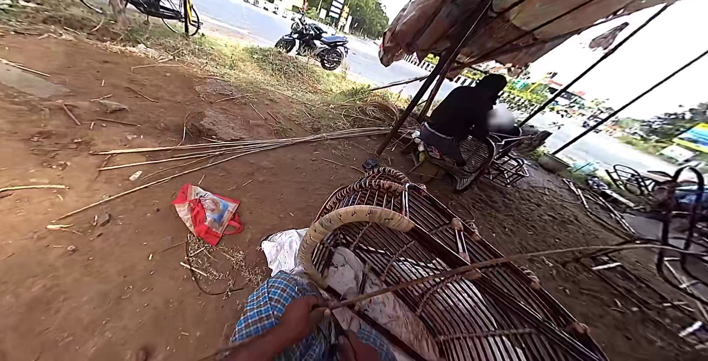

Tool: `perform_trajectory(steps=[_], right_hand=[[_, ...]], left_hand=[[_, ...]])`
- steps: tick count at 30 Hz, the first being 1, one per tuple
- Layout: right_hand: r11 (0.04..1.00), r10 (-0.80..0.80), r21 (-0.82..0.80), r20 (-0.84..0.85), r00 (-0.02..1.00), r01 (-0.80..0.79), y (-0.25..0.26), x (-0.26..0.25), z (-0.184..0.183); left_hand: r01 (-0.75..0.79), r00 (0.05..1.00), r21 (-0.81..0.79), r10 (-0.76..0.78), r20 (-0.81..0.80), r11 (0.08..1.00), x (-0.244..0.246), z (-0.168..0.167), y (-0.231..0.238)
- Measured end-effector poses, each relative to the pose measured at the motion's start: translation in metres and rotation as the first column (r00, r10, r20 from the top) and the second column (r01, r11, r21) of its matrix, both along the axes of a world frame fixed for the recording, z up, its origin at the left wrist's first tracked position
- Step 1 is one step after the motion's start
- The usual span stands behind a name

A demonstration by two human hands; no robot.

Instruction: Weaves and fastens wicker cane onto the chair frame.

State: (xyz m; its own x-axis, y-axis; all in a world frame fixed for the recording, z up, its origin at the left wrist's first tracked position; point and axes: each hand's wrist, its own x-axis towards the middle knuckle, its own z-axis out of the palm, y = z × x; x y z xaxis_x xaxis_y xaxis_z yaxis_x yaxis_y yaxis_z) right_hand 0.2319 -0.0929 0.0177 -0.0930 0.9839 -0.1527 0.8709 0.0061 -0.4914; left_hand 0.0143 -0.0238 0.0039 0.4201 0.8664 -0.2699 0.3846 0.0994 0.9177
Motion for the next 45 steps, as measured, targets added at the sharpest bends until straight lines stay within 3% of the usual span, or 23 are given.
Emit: perform_trajectory(steps=[3, 7, 10, 11, 12, 14, 16, 17, 20, 23, 24, 26, 27, 29, 30, 33, 36, 37, 39, 40, 43, 45], right_hand=[[0.985, -0.132, 0.086, -0.206, 0.97, 0.152, 0.001, 0.007, -0.006], [0.984, -0.013, -0.18, -0.07, 0.997, 0.0, -0.011, -0.004, -0.003], [0.988, -0.145, 0.025, -0.197, 0.97, 0.153, -0.006, -0.002, -0.007], [0.996, -0.092, -0.003, -0.143, 0.986, 0.092, -0.008, -0.006, -0.01], [0.991, -0.013, -0.136, -0.074, 0.997, 0.003, -0.011, -0.012, -0.008], [0.979, -0.001, -0.203, -0.091, 0.996, -0.018, -0.011, -0.012, -0.004], [0.991, -0.132, -0.005, -0.197, 0.971, 0.134, -0.006, -0.004, -0.011], [0.99, -0.134, 0.015, -0.198, 0.971, 0.14, -0.007, -0.005, -0.014], [0.972, 0.028, -0.231, -0.082, 0.996, -0.047, -0.015, -0.014, -0.01], [0.989, -0.134, 0.034, -0.175, 0.975, 0.143, -0.008, -0.006, -0.014], [0.994, -0.104, 0.002, -0.141, 0.985, 0.106, -0.01, -0.008, -0.015], [0.977, 0.011, -0.211, -0.078, 0.997, -0.027, -0.015, -0.013, -0.012], [0.974, -0.006, -0.224, -0.082, 0.997, -0.013, -0.013, -0.011, -0.009], [0.991, -0.134, -0.034, -0.178, 0.975, 0.13, -0.007, -0.003, -0.014], [0.99, -0.142, -0.018, -0.192, 0.971, 0.141, -0.006, -0.004, -0.018], [0.97, 0.004, -0.239, -0.117, 0.993, -0.032, -0.014, -0.013, -0.015], [0.989, -0.147, -0.009, -0.184, 0.972, 0.148, -0.005, -0.003, -0.015], [0.992, -0.123, -0.019, -0.165, 0.979, 0.121, -0.007, -0.005, -0.018], [0.977, 0.013, -0.208, -0.127, 0.992, -0.04, -0.013, -0.011, -0.018], [0.978, 0.008, -0.206, -0.146, 0.989, -0.039, -0.012, -0.009, -0.018], [0.984, -0.176, -0.026, -0.237, 0.955, 0.175, -0.005, -0.004, -0.017], [0.975, -0.072, -0.218, -0.135, 0.988, 0.041, -0.009, -0.015, -0.006]], left_hand=[[0.02, 0.998, -0.036, -0.018, 0.053, 0.999, -0.004, 0.004, -0.007], [0.001, 0.997, -0.129, 0.009, 0.077, 0.992, -0.003, 0.013, -0.01], [-0.018, 0.987, -0.156, 0.042, 0.155, 0.988, -0.003, 0.013, -0.01], [-0.015, 0.982, -0.175, 0.048, 0.183, 0.985, -0.004, 0.012, -0.011], [-0.008, 0.979, -0.194, 0.047, 0.2, 0.981, -0.006, 0.01, -0.011], [0.029, 0.974, -0.206, 0.019, 0.225, 0.978, -0.012, 0.009, -0.01], [0.07, 0.967, -0.187, -0.021, 0.252, 0.98, -0.016, 0.009, -0.007], [0.078, 0.967, -0.181, -0.03, 0.253, 0.98, -0.017, 0.008, -0.007], [0.091, 0.969, -0.203, -0.04, 0.242, 0.975, -0.018, 0.006, -0.009], [0.116, 0.962, -0.2, -0.061, 0.265, 0.973, -0.017, 0.009, -0.006], [0.11, 0.964, -0.205, -0.054, 0.262, 0.972, -0.015, 0.008, -0.007], [0.111, 0.969, -0.214, -0.057, 0.242, 0.971, -0.015, 0.006, -0.008], [0.115, 0.968, -0.215, -0.061, 0.242, 0.97, -0.016, 0.006, -0.008], [0.121, 0.965, -0.215, -0.064, 0.255, 0.969, -0.016, 0.006, -0.005], [0.12, 0.966, -0.221, -0.062, 0.251, 0.968, -0.016, 0.005, -0.004], [0.135, 0.967, -0.235, -0.076, 0.241, 0.963, -0.018, 0.006, -0.004], [0.164, 0.962, -0.218, -0.106, 0.253, 0.962, -0.019, 0.009, 0.003], [0.161, 0.961, -0.224, -0.101, 0.256, 0.961, -0.018, 0.008, 0.002], [0.159, 0.96, -0.226, -0.097, 0.263, 0.961, -0.019, 0.001, -0.001], [0.162, 0.957, -0.217, -0.101, 0.27, 0.963, -0.02, -0.002, 0.0], [0.182, 0.95, -0.173, -0.128, 0.286, 0.968, -0.023, -0.01, 0.007], [0.181, 0.948, -0.168, -0.127, 0.292, 0.969, -0.024, -0.01, 0.01]])
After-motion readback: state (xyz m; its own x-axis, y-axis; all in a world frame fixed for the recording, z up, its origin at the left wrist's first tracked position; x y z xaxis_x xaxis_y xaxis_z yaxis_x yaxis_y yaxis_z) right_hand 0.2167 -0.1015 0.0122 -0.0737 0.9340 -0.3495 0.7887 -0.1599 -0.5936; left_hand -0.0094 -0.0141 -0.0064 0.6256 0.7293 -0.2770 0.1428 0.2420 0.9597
